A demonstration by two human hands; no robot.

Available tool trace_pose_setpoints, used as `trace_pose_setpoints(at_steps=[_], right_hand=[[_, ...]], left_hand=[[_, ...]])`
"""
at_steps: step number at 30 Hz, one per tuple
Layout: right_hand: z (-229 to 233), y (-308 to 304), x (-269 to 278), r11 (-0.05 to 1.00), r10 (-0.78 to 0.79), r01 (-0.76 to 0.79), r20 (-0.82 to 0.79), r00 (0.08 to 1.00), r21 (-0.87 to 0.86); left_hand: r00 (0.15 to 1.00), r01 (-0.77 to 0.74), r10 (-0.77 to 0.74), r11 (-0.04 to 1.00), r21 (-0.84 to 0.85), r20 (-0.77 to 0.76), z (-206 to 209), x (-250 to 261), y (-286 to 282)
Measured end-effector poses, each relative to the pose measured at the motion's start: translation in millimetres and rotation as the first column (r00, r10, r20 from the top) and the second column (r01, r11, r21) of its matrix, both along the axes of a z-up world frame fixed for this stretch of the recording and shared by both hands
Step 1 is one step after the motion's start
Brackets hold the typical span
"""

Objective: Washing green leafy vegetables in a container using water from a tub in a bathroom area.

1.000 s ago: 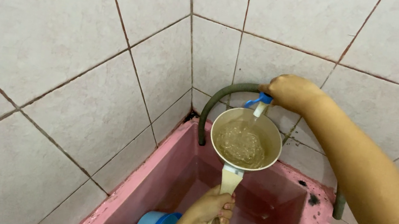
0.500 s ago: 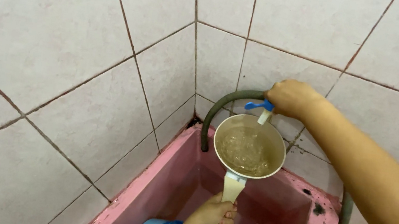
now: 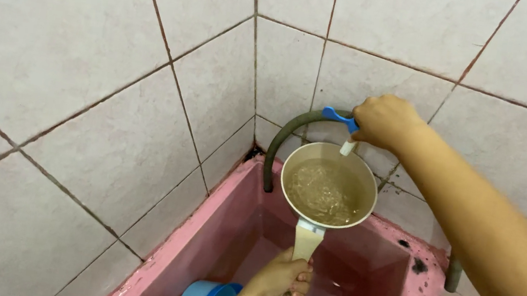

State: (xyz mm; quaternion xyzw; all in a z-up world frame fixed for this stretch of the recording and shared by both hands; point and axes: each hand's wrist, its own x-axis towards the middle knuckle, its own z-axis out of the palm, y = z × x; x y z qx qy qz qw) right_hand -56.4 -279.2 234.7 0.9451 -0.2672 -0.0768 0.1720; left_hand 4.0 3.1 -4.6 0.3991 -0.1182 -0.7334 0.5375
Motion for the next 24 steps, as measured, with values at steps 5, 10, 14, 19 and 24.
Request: trace_pose_setpoints(at_steps=[5,10,14,19,24], right_hand=[[4.3,10.1,0.6,0.996,-0.087,0.086,0.040,0.995,0.021],[-5.1,6.6,5.9,0.993,-0.118,0.118,0.029,0.993,-0.008],[-8.3,11.8,8.4,0.982,-0.191,0.190,0.101,0.976,0.019],[-11.1,22.4,14.9,0.952,-0.307,0.297,0.204,0.930,0.078],[-27.8,13.8,23.9,0.947,-0.320,0.316,0.298,0.899,0.063]], left_hand=[[1.000,-0.007,0.007,1.000,-0.027,0.009,13.5,-0.4,1.8],[1.000,-0.001,0.001,0.999,-0.037,-0.008,5.0,-1.4,-0.1],[1.000,-0.013,0.013,1.000,-0.024,-0.020,2.9,-4.5,0.5],[1.000,-0.022,0.022,1.000,-0.003,0.013,-13.6,-5.0,-8.1],[1.000,-0.010,0.009,1.000,-0.028,-0.017,-32.0,-2.8,-8.5]])
